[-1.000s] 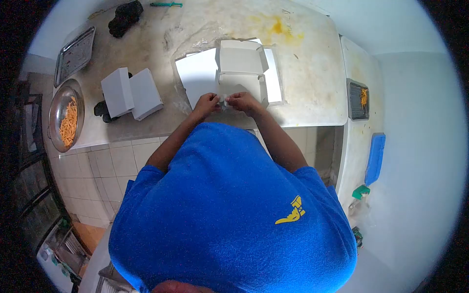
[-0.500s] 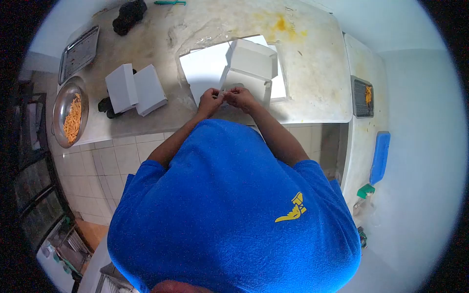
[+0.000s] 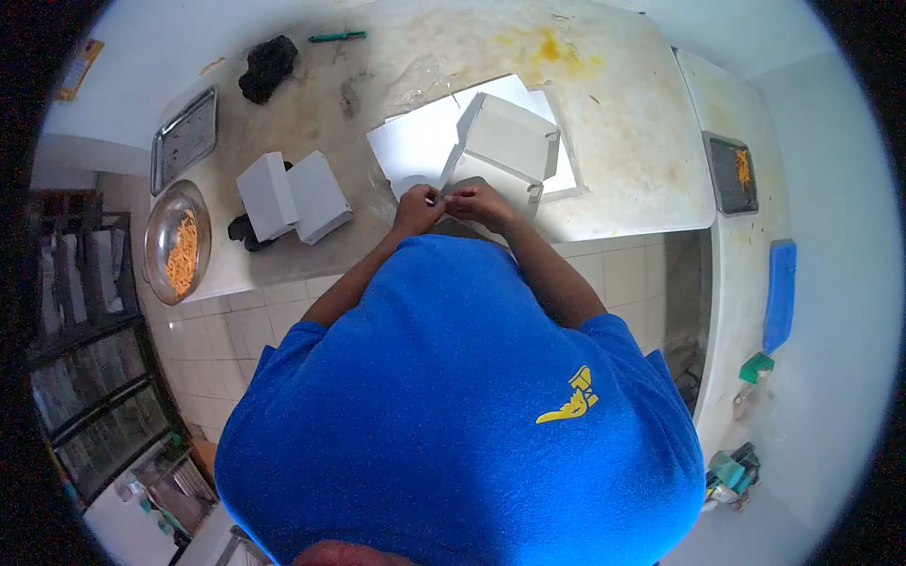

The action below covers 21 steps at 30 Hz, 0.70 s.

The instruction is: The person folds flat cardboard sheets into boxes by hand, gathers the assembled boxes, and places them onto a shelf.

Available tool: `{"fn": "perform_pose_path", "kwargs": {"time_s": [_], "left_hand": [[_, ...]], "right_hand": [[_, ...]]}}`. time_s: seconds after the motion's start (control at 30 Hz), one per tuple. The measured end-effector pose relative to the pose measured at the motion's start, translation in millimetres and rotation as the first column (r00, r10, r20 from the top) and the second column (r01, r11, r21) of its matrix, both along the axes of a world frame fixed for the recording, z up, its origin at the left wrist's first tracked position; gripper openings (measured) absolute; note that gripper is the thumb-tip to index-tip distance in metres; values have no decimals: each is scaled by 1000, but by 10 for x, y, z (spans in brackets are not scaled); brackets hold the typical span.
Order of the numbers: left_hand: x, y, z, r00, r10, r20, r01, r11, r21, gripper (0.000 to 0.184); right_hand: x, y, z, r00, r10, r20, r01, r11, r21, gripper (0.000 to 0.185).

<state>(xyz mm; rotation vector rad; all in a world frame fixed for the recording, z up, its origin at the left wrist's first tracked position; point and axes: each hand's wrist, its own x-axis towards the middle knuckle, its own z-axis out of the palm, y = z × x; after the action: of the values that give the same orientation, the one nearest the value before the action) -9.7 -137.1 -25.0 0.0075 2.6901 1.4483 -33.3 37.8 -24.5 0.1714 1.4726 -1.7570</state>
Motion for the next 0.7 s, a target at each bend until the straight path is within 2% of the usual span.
{"fn": "perform_pose_path", "kwargs": {"time_s": [0.1, 0.13, 0.2, 0.33, 0.43, 0.5, 0.6, 0.7], "left_hand": [[-18, -22, 71, 996, -86, -38, 79, 986, -145, 25], [-28, -19, 99, 992, -114, -46, 103, 977, -189, 25], [-22, -39, 108, 989, -128, -69, 111, 971, -211, 24], [-67, -90, 20, 982, -112, -153, 76, 971, -225, 20], [1, -56, 77, 997, -77, 29, 81, 965, -249, 18], [-2, -58, 83, 990, -120, 71, 136, 949, -286, 18], [-48, -35, 38, 983, -174, 52, 181, 921, -344, 16], [-89, 4, 61, 982, -176, 70, 190, 892, -409, 15]], "right_hand": [[22, -91, -182, 995, -44, -93, 47, 998, 30, 17], [3, -87, -229, 992, 5, -128, 5, 997, 76, 17], [-21, -120, -176, 976, 110, -186, -78, 982, 172, 19], [-50, -203, -38, 982, 85, -170, -51, 980, 192, 16], [-2, -268, -108, 979, 60, -194, -22, 981, 193, 15], [20, -241, -72, 984, 12, -178, 16, 987, 158, 13], [29, -174, -216, 945, 71, -319, 16, 965, 261, 11], [36, 199, -214, 794, -146, -590, 186, 982, 8, 16]]}}
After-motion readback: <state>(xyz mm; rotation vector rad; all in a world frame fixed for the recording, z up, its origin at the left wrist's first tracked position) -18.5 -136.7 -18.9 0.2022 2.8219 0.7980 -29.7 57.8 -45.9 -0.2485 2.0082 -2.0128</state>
